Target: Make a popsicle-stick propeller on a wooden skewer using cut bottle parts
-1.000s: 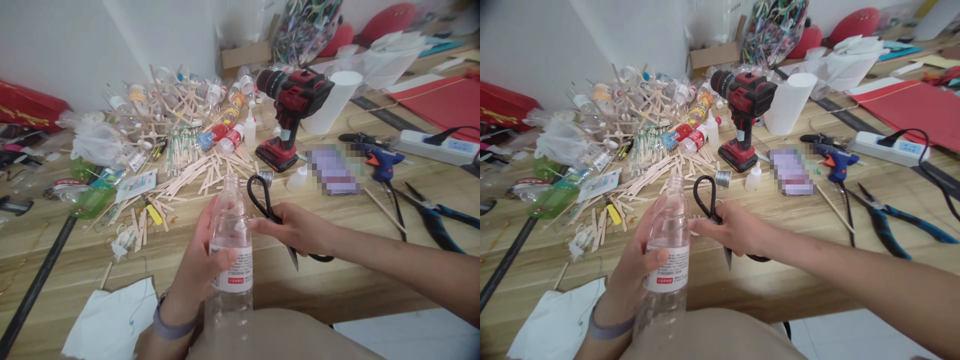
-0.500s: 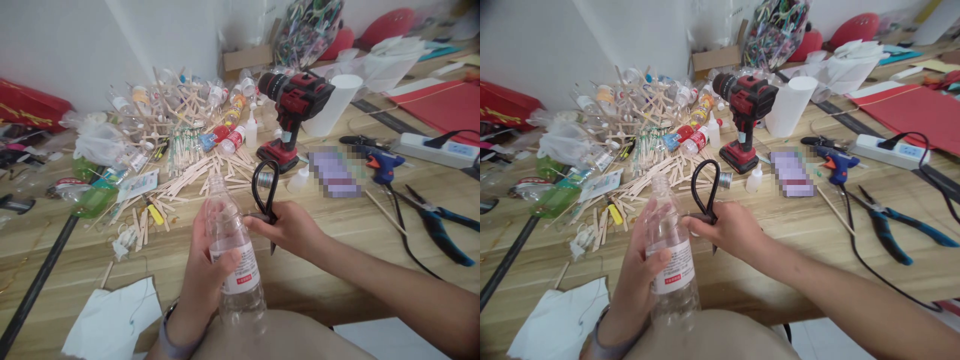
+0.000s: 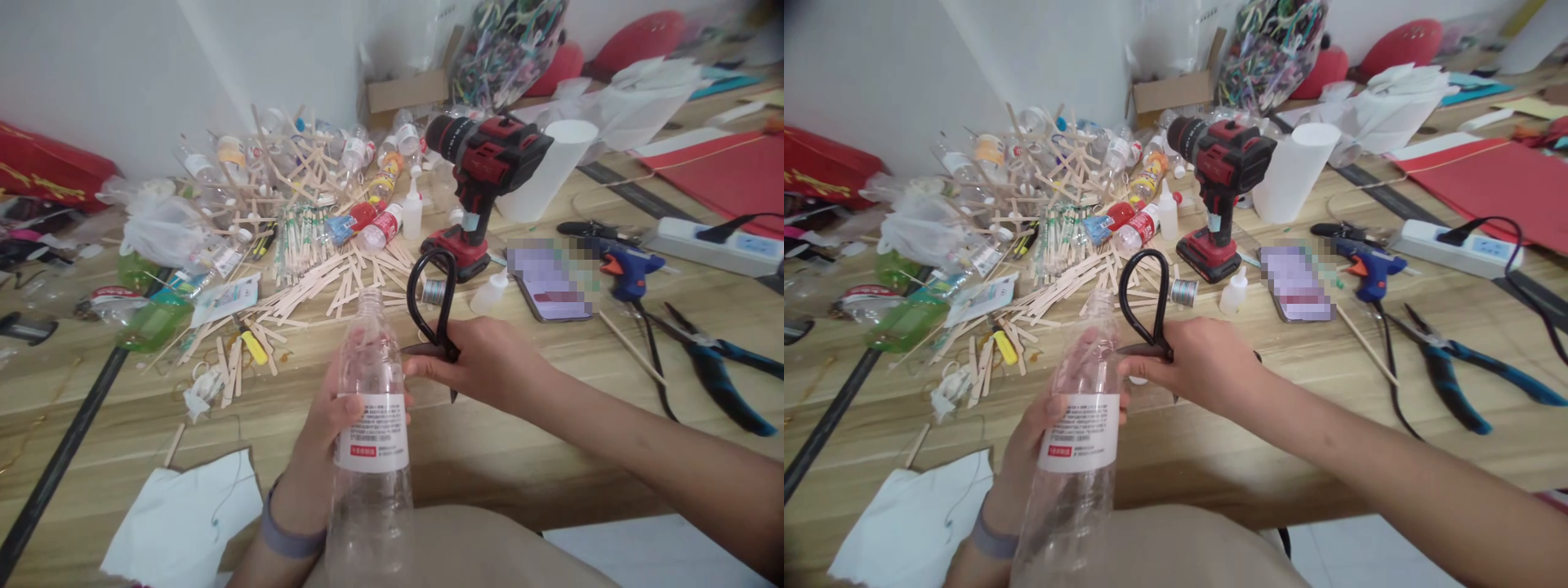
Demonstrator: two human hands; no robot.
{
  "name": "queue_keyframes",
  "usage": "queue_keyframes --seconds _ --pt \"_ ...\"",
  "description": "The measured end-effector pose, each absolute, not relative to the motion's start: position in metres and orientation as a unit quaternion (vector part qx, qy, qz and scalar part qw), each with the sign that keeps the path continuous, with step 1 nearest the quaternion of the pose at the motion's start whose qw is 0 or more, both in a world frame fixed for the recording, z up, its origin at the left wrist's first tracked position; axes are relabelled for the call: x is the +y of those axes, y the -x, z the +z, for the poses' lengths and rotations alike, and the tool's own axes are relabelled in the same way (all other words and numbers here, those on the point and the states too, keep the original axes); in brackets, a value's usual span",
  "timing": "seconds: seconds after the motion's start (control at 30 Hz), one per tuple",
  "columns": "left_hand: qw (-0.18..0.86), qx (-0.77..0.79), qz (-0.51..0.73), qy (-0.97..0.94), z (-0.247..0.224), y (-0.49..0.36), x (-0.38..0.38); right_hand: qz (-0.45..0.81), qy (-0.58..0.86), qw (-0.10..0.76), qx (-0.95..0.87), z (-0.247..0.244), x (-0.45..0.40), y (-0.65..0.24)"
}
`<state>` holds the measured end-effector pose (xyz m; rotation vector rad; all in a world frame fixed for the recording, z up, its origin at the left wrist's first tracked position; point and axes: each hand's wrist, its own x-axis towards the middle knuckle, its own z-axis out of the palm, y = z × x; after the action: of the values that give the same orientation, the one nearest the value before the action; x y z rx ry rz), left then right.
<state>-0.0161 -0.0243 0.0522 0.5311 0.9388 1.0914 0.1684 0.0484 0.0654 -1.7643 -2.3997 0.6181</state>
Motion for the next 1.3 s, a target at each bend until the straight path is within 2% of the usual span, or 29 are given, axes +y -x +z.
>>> queue_keyframes --seconds 0.33,0.5,0.63,0.87,1.07,1.17,1.3 --pt "0.725 0.412 0.490 -0.254 0.050 0.016 -0.025 0.065 0.524 0.023 -0.849 0.075 0.051 -0.172" --pt "0.752 0.388 0.462 -0.267 0.046 0.018 -0.022 0.010 0.484 -0.048 -0.874 0.084 0.053 -0.172" --pt "0.741 0.403 0.457 -0.281 0.046 0.019 -0.021 0.005 0.475 -0.070 -0.877 0.085 0.052 -0.172" --pt "0.740 0.395 0.459 -0.293 0.050 0.016 -0.026 0.122 0.504 -0.006 -0.855 0.073 0.048 -0.178" --pt "0.736 0.404 0.463 -0.284 0.049 0.016 -0.028 0.308 0.493 0.079 -0.810 0.062 0.044 -0.181" --pt "0.726 0.407 0.473 -0.289 0.050 0.015 -0.028 0.370 0.504 0.093 -0.774 0.060 0.042 -0.180" --pt "0.700 0.440 0.481 -0.292 0.053 0.013 -0.027 0.489 0.525 0.063 -0.694 0.059 0.040 -0.175"
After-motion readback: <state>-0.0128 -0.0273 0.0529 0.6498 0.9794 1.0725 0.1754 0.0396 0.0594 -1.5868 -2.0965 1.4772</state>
